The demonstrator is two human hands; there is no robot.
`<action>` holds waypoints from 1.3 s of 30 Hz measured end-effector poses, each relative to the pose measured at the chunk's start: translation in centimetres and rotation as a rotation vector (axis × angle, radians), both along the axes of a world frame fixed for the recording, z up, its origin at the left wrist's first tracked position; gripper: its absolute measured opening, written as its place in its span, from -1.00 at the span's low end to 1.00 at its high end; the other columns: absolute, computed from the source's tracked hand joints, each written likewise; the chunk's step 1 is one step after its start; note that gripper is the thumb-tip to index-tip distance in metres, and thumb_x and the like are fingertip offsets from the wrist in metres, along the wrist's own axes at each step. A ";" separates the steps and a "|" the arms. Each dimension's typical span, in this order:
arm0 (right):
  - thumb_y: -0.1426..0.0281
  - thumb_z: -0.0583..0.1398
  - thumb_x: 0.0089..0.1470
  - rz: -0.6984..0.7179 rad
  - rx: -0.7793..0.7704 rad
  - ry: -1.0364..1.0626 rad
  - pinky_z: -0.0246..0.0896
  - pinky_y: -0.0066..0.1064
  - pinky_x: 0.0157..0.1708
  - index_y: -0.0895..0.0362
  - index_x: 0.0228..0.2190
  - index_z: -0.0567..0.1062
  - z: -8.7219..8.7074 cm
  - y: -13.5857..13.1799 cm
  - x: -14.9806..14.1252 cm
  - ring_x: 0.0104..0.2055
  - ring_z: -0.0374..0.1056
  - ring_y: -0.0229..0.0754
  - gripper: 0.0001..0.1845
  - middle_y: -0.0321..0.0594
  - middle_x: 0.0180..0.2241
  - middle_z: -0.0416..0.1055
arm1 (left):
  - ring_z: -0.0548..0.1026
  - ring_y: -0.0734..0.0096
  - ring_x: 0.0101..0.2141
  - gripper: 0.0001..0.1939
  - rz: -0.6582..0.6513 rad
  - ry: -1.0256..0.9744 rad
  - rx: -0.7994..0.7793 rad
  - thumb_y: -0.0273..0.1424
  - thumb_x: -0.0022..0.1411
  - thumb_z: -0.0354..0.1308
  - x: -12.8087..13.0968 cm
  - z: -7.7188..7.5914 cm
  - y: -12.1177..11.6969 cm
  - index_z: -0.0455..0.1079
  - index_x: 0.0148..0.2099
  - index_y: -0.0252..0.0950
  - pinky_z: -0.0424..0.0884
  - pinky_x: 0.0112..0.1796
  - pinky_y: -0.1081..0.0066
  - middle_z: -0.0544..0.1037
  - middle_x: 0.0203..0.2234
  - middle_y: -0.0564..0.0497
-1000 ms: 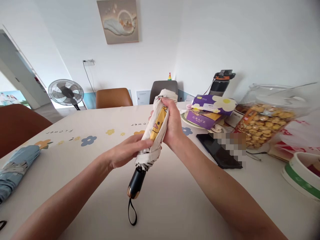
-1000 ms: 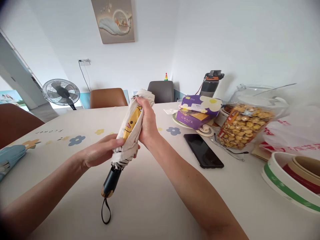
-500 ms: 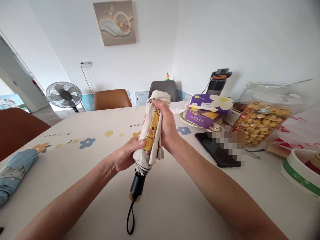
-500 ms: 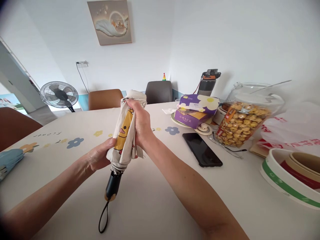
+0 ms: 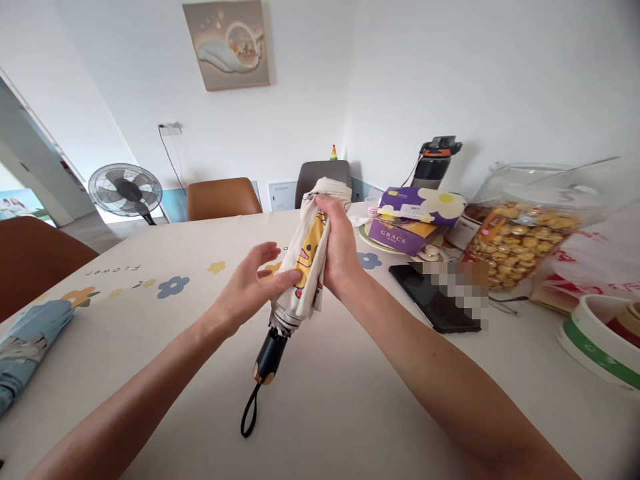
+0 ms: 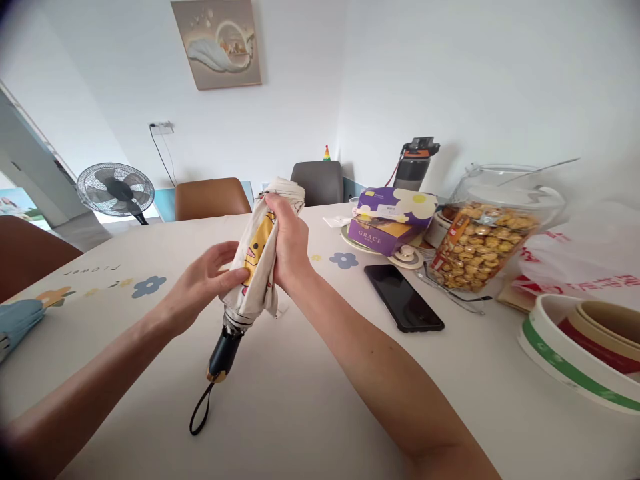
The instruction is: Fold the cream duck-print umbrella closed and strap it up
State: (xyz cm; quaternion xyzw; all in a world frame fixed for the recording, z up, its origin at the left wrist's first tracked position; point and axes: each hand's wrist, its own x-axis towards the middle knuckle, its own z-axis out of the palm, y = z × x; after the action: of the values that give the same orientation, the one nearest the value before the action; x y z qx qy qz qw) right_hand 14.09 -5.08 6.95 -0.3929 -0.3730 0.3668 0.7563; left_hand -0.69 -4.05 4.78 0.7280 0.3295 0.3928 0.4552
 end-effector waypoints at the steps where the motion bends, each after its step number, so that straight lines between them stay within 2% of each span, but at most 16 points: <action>1: 0.04 0.11 -0.03 -0.022 0.011 -0.015 0.24 -0.37 -0.44 0.12 -0.42 0.36 0.1 -0.1 -0.1 -0.45 0.27 -0.20 -0.63 -0.28 -0.56 0.24 | 0.29 0.02 0.06 -0.38 0.078 0.015 0.090 -0.20 0.02 0.22 0.0 0.2 -0.8 0.21 0.12 -0.27 0.28 -0.02 0.08 0.31 0.07 -0.20; 3: 0.07 0.13 -0.03 -0.058 0.043 -0.023 0.23 -0.39 -0.45 0.12 -0.43 0.37 0.2 -0.3 -0.5 -0.45 0.26 -0.22 -0.65 -0.29 -0.55 0.23 | 0.20 0.04 0.13 -0.35 0.180 0.057 0.284 -0.22 0.07 0.17 0.3 0.3 -2.6 0.10 0.18 -0.21 0.23 0.04 0.06 0.21 0.15 -0.16; 6: 0.13 0.19 -0.05 -0.105 0.114 0.023 0.21 -0.41 -0.49 0.10 -0.46 0.36 0.4 -0.8 -1.3 -0.49 0.23 -0.26 -0.72 -0.33 -0.55 0.21 | 0.05 0.01 0.21 -0.18 0.216 0.163 0.556 -0.28 0.05 0.18 1.1 -0.6 -4.9 -0.12 0.28 -0.21 0.15 0.09 0.02 0.06 0.23 -0.19; 8: 0.16 0.22 -0.07 -0.125 0.144 0.056 0.21 -0.41 -0.50 0.10 -0.48 0.35 0.4 -1.0 -1.8 -0.50 0.22 -0.27 -0.73 -0.34 -0.55 0.21 | -0.06 0.00 0.24 -0.10 0.232 0.231 0.686 -0.33 0.03 0.19 1.8 -1.6 -5.2 -0.24 0.31 -0.26 0.07 0.13 0.01 -0.03 0.26 -0.24; 10: 0.18 0.23 -0.08 -0.131 0.165 0.068 0.24 -0.40 -0.47 0.10 -0.47 0.36 0.5 -1.2 -2.2 -0.47 0.25 -0.26 -0.74 -0.33 -0.52 0.24 | -0.10 -0.03 0.25 -0.05 0.263 0.268 0.704 -0.34 0.02 0.19 2.3 -2.4 -4.5 -0.29 0.32 -0.32 0.03 0.14 -0.01 -0.07 0.26 -0.29; 13: 0.18 0.24 -0.09 -0.108 0.177 0.070 0.27 -0.38 -0.39 0.10 -0.40 0.39 0.6 -1.2 -2.4 -0.38 0.30 -0.21 -0.73 -0.29 -0.45 0.30 | 0.00 -0.08 0.22 -0.04 0.239 0.297 0.508 -0.32 0.00 0.20 2.5 -2.8 -3.0 -0.28 0.31 -0.37 0.12 0.08 -0.03 0.02 0.22 -0.35; 16: 0.18 0.25 -0.12 -0.066 0.106 0.081 0.27 -0.33 -0.34 0.11 -0.33 0.41 0.5 -1.1 -2.2 -0.29 0.33 -0.13 -0.67 -0.24 -0.40 0.34 | 0.20 -0.09 0.12 -0.07 0.132 0.226 0.253 -0.29 -0.06 0.25 2.2 -2.5 -2.1 -0.13 0.28 -0.30 0.28 -0.05 0.07 0.24 0.11 -0.30; 18: 0.17 0.25 -0.14 -0.037 0.053 0.106 0.27 -0.30 -0.33 0.11 -0.32 0.41 0.3 -1.0 -2.0 -0.28 0.33 -0.10 -0.65 -0.23 -0.40 0.33 | 0.37 -0.01 -0.04 -0.18 0.057 0.163 0.108 -0.29 -0.09 0.28 1.8 -2.1 -1.7 0.03 0.20 -0.26 0.36 -0.20 0.19 0.39 -0.05 -0.22; 20: 0.16 0.26 -0.15 -0.011 0.017 0.125 0.27 -0.28 -0.34 0.10 -0.33 0.40 0.1 -0.8 -1.9 -0.30 0.33 -0.10 -0.64 -0.23 -0.41 0.32 | 0.46 0.14 -0.26 -0.37 -0.038 0.157 -0.029 -0.27 -0.04 0.26 1.5 -1.6 -1.3 0.17 0.07 -0.28 0.36 -0.37 0.29 0.47 -0.24 -0.15; 23: 0.15 0.25 -0.13 0.019 -0.010 0.087 0.26 -0.28 -0.36 0.09 -0.33 0.38 0.0 -0.8 -2.0 -0.32 0.31 -0.11 -0.65 -0.23 -0.42 0.30 | 0.42 0.30 -0.41 -0.66 -0.239 0.162 -0.191 -0.28 0.05 0.20 1.0 -0.9 -0.5 0.31 -0.14 -0.34 0.30 -0.44 0.36 0.48 -0.39 -0.10; 25: 0.14 0.23 -0.11 0.049 -0.012 0.047 0.26 -0.29 -0.38 0.09 -0.32 0.38 -0.1 -0.9 -2.0 -0.33 0.30 -0.10 -0.65 -0.22 -0.43 0.29 | 0.41 0.33 -0.39 -0.75 -0.375 0.137 -0.275 -0.33 0.04 0.21 0.8 -0.6 0.1 0.36 -0.24 -0.35 0.30 -0.41 0.36 0.47 -0.39 -0.10; 27: 0.13 0.23 -0.11 0.099 -0.008 0.047 0.26 -0.29 -0.40 0.10 -0.32 0.38 -0.3 -0.9 -2.1 -0.34 0.29 -0.11 -0.64 -0.22 -0.45 0.28 | 0.41 0.33 -0.36 -0.78 -0.456 0.114 -0.360 -0.38 0.00 0.25 0.6 -0.6 0.5 0.40 -0.27 -0.35 0.31 -0.36 0.36 0.47 -0.39 -0.08; 31: 0.11 0.26 -0.15 0.178 -0.021 0.127 0.24 -0.29 -0.41 0.09 -0.38 0.36 -0.7 -0.9 -2.0 -0.41 0.27 -0.14 -0.63 -0.26 -0.53 0.23 | 0.42 0.35 -0.31 -0.71 -0.522 0.009 -0.504 -0.45 -0.05 0.26 0.7 -1.1 0.9 0.41 -0.20 -0.30 0.34 -0.30 0.36 0.47 -0.34 -0.05; 35: 0.08 0.24 -0.13 0.201 -0.017 0.155 0.25 -0.28 -0.41 0.08 -0.37 0.36 -0.9 -0.8 -2.0 -0.43 0.26 -0.14 -0.62 -0.28 -0.55 0.22 | 0.44 0.37 -0.38 -0.71 -0.624 -0.117 -0.597 -0.46 -0.05 0.25 1.0 -1.6 0.8 0.38 -0.20 -0.32 0.37 -0.29 0.32 0.46 -0.41 -0.05; 37: 0.07 0.23 -0.13 0.208 -0.023 0.143 0.25 -0.28 -0.41 0.07 -0.36 0.36 -0.9 -0.7 -1.8 -0.43 0.26 -0.14 -0.62 -0.27 -0.54 0.22 | 0.45 0.36 -0.43 -0.72 -0.615 -0.129 -0.638 -0.47 -0.07 0.27 1.1 -1.8 0.8 0.37 -0.23 -0.34 0.39 -0.28 0.26 0.44 -0.46 -0.02; 39: 0.06 0.22 -0.12 0.227 -0.030 0.124 0.26 -0.28 -0.41 0.07 -0.36 0.36 -0.8 -0.5 -1.6 -0.43 0.27 -0.14 -0.62 -0.26 -0.53 0.24 | 0.44 0.39 -0.49 -0.74 -0.550 -0.110 -0.649 -0.47 -0.08 0.27 1.0 -1.9 0.7 0.35 -0.28 -0.34 0.40 -0.34 0.26 0.40 -0.51 0.02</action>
State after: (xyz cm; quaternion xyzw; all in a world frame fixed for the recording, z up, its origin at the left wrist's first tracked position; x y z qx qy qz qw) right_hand 12.48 -5.63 6.18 -0.3359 -0.3620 0.4791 0.7257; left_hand 0.35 -3.36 2.89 0.5857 0.2052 0.1709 0.7653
